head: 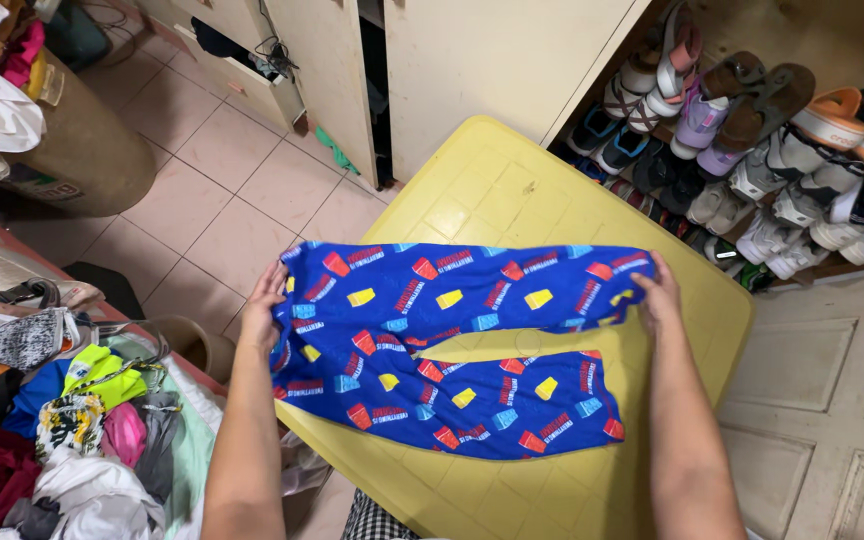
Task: The person picks up a pair of shorts and a shirt from a pile of clothes on a bed, smooths them out, and folds them on a small table.
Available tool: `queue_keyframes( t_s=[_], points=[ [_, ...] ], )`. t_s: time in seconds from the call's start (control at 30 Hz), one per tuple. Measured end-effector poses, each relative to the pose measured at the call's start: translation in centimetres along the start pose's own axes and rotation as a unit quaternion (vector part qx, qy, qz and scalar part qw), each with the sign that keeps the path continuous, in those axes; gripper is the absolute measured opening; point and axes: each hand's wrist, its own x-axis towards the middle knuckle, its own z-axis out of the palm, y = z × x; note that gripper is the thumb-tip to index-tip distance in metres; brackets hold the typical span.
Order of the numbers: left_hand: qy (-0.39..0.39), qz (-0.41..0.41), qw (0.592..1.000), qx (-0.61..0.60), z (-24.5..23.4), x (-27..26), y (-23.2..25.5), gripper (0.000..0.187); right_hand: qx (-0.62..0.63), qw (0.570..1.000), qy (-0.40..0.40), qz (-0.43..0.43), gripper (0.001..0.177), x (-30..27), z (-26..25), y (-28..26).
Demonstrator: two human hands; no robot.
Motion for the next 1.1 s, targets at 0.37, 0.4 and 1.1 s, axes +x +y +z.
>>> queue_keyframes(
  t_s=[0.37, 0.4, 1.1],
  points=[
    [-0.253, 0.280, 0.676, 0.633, 17.5, -8.6, -6.6, 0.043, -0.404, 0.912, 0.038, 0.059, 0.056, -4.8, 1.5, 5.3],
    [-0.256, 0.281, 0.677, 0.631, 17.8, -8.4, -7.5, 0.043, -0.480, 0.872, 0.055, 0.076, 0.034, -4.9, 1.2, 5.1],
    [0.057, 0.277, 0.733, 0.619, 12.3, -17.1, -5.5, 0.013, -0.544, 0.810, 0.039, 0.217, 0.075, -13.4, -4.2, 4.1]
  ],
)
